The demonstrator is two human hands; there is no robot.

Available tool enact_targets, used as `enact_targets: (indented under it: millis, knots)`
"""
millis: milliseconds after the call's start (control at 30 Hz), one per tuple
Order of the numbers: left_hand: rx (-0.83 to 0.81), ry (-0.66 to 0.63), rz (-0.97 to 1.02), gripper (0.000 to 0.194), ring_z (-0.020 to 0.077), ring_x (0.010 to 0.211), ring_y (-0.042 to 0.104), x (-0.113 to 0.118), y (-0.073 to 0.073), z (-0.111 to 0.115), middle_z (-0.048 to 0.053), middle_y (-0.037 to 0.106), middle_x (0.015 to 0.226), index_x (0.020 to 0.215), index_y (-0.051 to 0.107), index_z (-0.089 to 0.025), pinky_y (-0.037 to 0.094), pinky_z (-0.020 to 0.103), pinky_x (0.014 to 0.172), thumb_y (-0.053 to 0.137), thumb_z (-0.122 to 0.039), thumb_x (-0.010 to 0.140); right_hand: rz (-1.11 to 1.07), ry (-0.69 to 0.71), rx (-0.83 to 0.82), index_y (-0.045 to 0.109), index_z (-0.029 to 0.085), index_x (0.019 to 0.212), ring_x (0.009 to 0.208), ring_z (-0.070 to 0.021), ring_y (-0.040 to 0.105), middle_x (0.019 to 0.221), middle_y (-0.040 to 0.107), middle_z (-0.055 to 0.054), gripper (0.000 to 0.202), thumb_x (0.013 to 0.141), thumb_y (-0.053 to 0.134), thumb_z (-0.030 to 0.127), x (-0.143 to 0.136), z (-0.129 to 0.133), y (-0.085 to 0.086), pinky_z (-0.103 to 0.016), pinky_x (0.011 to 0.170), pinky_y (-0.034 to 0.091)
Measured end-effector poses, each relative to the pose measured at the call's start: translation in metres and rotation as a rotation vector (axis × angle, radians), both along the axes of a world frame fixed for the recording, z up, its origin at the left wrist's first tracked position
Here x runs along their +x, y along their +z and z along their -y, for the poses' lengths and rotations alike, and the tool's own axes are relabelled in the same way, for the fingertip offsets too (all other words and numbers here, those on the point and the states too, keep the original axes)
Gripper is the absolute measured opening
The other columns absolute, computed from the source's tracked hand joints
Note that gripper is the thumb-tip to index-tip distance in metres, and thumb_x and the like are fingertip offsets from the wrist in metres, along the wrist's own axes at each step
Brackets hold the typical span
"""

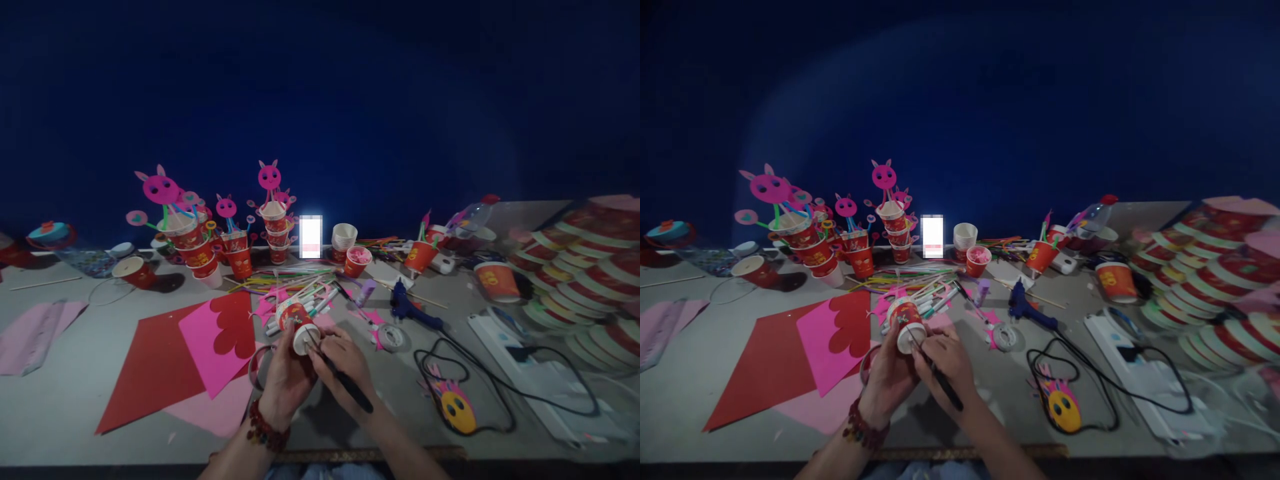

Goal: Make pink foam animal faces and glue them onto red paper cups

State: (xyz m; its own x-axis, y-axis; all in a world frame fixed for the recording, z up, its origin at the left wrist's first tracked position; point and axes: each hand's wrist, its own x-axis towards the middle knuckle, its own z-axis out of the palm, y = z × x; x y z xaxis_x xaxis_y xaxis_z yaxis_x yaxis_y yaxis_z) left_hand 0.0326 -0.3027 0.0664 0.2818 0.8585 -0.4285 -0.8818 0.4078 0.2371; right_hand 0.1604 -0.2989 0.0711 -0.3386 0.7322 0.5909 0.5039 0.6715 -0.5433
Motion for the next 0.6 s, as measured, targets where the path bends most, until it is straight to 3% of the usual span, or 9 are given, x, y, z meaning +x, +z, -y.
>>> enact_targets:
  millis: [233,433,600]
  knots:
    - [-0.127,0.059,0.049,0.039,0.0166,0.06,0.069,0.001,0.004,-0.003,0.007,0.075,0.075,0.09,0.069,-0.012,0.053,0.024,0.054,0.059,-0.049,0.091,-0.081,0.029,-0.152,0.048,0.024,0.067,0.066,-0.0179,0.059,0.062,0.059,0.002,0.03,0.097,0.047,0.03,0.001,0.005,0.002,-0.039,0.089,0.051]
    - [-0.068,0.081,0.153,0.037,0.0179,0.071,0.073,0.003,0.008,-0.003,0.008,0.078,0.083,0.096,0.071,-0.015,0.057,0.025,0.063,0.055,-0.048,0.094,-0.251,0.015,-0.342,0.062,0.022,0.076,0.079,-0.0202,0.061,0.076,0.066,-0.001,0.025,0.095,0.051,0.033,-0.002,0.01,-0.004,-0.034,0.079,0.052]
    - [-0.076,0.079,0.242,0.047,0.019,0.077,0.075,0.003,0.012,-0.004,0.009,0.079,0.086,0.096,0.072,-0.015,0.059,0.027,0.067,0.046,-0.053,0.097,-0.386,0.009,-0.442,0.059,0.022,0.07,0.075,-0.0193,0.062,0.072,0.064,-0.001,0.028,0.094,0.053,0.033,-0.003,0.012,-0.01,-0.029,0.066,0.052]
